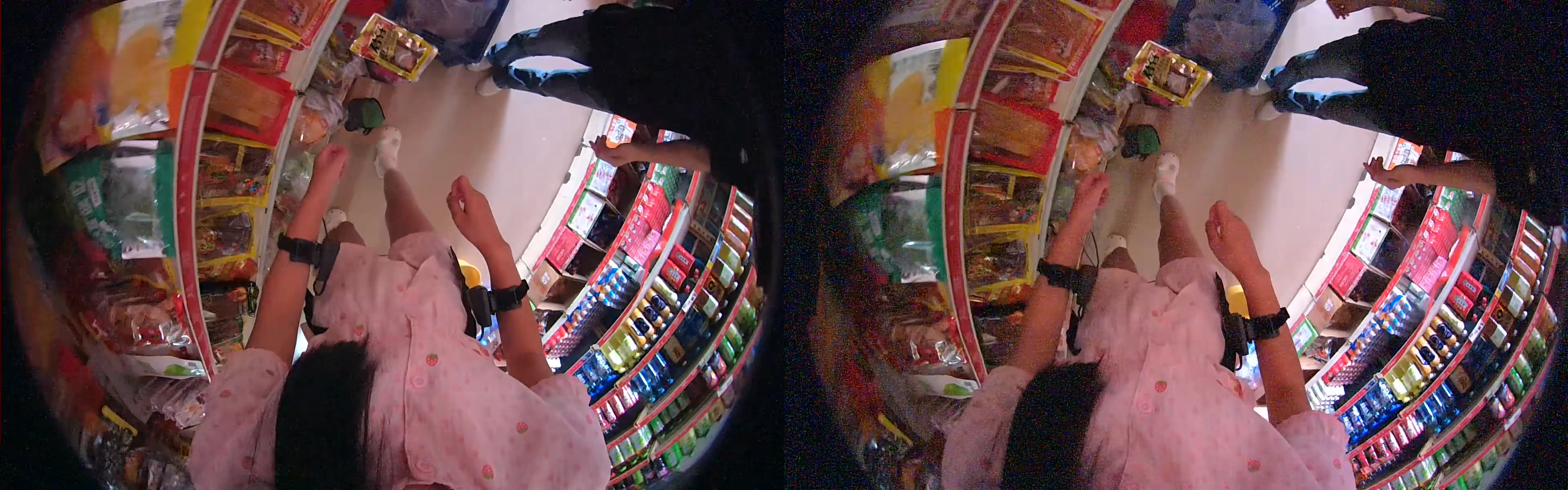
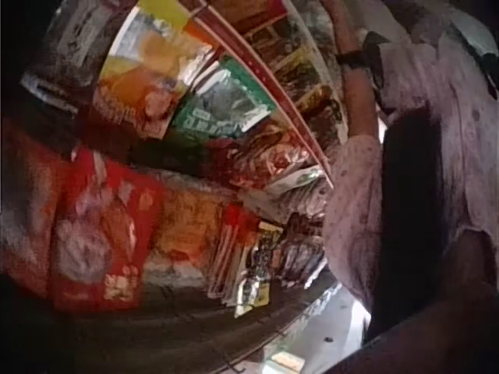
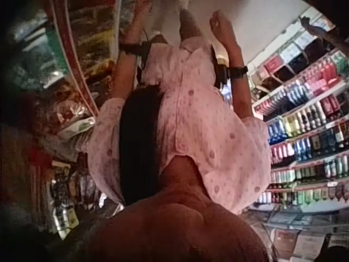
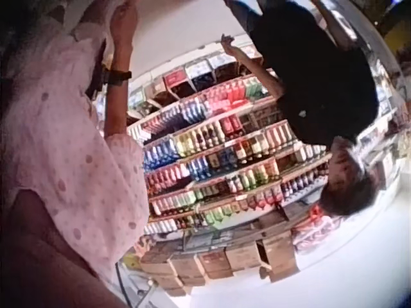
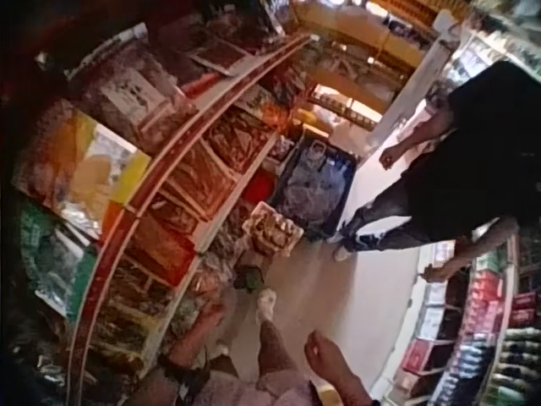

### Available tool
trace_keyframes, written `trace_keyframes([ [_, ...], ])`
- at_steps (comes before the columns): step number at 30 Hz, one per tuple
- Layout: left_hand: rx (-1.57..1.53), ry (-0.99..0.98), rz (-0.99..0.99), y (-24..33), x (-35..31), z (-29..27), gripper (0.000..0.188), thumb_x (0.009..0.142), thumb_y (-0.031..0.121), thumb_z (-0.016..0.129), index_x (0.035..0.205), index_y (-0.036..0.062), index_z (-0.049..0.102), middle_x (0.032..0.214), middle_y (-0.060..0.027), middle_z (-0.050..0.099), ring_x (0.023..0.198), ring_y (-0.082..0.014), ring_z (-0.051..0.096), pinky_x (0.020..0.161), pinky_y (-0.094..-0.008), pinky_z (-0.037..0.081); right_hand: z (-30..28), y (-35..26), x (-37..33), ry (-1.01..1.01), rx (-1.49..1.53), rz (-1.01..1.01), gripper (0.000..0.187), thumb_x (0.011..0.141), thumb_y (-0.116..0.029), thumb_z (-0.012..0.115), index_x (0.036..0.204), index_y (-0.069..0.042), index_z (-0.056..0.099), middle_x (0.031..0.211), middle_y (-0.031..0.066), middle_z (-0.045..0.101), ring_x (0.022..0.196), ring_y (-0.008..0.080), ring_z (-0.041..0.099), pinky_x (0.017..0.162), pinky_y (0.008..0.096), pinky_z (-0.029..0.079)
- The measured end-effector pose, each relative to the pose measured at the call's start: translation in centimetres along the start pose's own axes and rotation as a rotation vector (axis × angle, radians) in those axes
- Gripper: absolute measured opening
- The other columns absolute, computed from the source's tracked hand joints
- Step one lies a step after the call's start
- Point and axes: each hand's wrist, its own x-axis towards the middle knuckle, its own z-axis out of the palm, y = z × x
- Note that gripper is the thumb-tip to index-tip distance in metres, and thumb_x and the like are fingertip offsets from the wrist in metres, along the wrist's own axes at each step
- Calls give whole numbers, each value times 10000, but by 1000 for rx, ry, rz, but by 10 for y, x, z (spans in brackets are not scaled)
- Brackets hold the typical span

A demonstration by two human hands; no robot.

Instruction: Organizing and tidying snack packages on grocery store shelves.

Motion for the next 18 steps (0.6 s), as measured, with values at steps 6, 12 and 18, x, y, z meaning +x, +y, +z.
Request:
trace_keyframes([
  [6,-92,-81,-159,-1,67,49,156,837,244,560,869,91,546,748,19,551,661,-75,516,561,-213,415,1,37,28,-94,29,58,114,796,-53,497,848,-20,400,731,184,526,717,375,533,630,409,428],
  [12,-343,-80,-188,-31,182,85,171,840,272,558,912,117,556,828,11,574,764,-105,538,688,-261,423,2,108,106,-125,26,95,123,789,-69,518,831,-24,411,738,172,534,721,368,535,637,400,432],
  [18,-394,16,-98,-46,300,107,194,840,280,555,946,117,543,881,-10,560,847,-143,521,762,-321,401,16,169,224,1,50,109,167,792,-108,542,900,-18,452,772,177,557,734,337,562,657,382,446],
])
